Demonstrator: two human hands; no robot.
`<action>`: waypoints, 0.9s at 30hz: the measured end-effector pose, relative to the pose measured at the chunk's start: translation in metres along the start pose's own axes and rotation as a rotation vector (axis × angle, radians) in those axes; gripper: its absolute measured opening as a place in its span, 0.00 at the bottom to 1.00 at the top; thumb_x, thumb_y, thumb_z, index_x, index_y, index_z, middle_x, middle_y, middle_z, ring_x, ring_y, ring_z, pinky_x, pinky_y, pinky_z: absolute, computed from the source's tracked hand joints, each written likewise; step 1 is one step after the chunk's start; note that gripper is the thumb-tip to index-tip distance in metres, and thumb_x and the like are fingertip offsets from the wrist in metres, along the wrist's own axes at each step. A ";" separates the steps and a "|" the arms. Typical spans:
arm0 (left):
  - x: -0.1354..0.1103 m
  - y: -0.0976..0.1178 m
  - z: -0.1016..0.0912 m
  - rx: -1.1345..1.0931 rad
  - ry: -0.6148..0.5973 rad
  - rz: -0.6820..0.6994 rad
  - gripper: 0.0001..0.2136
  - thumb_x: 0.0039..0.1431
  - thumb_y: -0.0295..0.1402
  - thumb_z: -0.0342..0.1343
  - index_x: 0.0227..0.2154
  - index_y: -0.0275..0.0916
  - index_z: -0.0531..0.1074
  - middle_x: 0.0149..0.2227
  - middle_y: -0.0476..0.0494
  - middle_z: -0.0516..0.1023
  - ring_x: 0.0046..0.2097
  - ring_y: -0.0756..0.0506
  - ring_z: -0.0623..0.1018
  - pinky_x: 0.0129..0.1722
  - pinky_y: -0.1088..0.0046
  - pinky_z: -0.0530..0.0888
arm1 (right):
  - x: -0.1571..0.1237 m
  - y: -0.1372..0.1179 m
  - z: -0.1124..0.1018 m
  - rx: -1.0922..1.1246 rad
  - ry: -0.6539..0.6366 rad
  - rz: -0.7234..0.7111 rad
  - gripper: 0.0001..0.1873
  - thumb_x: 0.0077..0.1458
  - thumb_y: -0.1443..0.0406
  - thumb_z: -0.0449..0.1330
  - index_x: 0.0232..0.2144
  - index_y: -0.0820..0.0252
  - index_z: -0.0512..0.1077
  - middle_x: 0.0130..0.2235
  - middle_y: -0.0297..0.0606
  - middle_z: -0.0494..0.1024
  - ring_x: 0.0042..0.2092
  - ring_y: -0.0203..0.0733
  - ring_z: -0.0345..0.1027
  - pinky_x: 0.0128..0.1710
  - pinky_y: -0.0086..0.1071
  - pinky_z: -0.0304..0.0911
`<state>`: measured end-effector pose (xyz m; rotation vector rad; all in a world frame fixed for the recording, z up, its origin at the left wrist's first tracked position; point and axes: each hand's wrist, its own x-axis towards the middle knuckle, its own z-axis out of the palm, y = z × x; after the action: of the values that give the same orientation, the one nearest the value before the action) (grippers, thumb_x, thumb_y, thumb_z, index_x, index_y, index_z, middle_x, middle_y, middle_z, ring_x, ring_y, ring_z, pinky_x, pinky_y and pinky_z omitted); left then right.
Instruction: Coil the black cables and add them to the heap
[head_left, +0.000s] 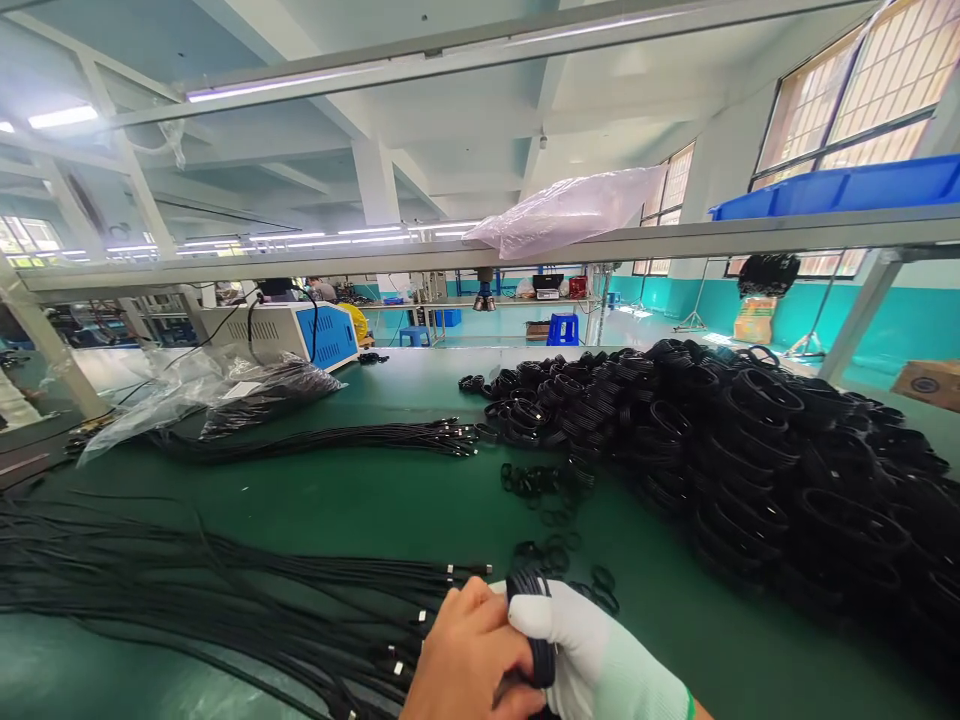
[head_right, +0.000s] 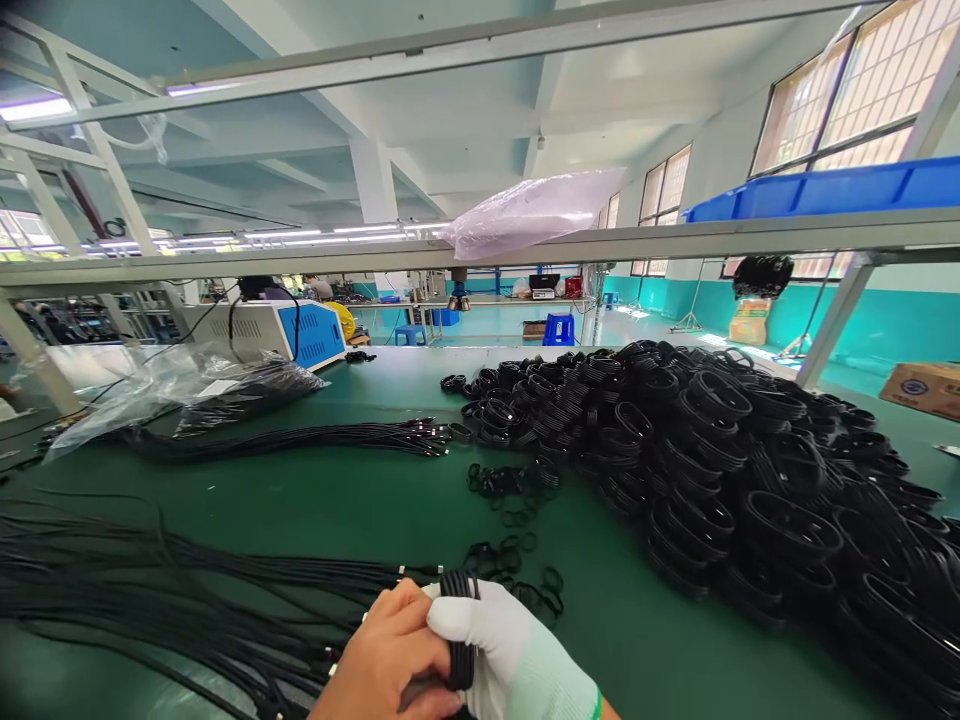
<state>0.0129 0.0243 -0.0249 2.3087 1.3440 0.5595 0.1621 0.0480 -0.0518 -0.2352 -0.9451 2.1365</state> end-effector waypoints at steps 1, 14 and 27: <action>-0.002 -0.001 0.002 0.027 -0.019 0.021 0.04 0.44 0.28 0.63 0.23 0.40 0.72 0.32 0.48 0.75 0.39 0.42 0.69 0.41 0.67 0.62 | 0.001 0.002 -0.002 0.000 -0.001 -0.016 0.14 0.52 0.63 0.60 0.35 0.73 0.73 0.33 0.44 0.71 0.37 0.40 0.67 0.37 0.32 0.62; 0.017 -0.007 0.002 -0.248 0.220 -0.238 0.08 0.45 0.22 0.47 0.24 0.40 0.68 0.26 0.53 0.69 0.28 0.50 0.68 0.27 0.77 0.63 | -0.003 0.004 -0.003 -0.156 0.106 0.273 0.17 0.42 0.62 0.66 0.32 0.72 0.73 0.30 0.43 0.73 0.26 0.33 0.69 0.24 0.23 0.63; 0.012 -0.008 0.010 -0.048 0.299 -0.178 0.20 0.50 0.23 0.48 0.45 0.41 0.73 0.47 0.42 0.76 0.47 0.43 0.75 0.48 0.67 0.71 | -0.003 0.002 -0.010 -0.227 0.126 0.222 0.16 0.44 0.61 0.64 0.31 0.71 0.73 0.21 0.39 0.71 0.22 0.31 0.63 0.21 0.22 0.59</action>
<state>0.0179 0.0368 -0.0356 2.0995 1.6322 0.8940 0.1675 0.0503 -0.0603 -0.6058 -1.1304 2.1814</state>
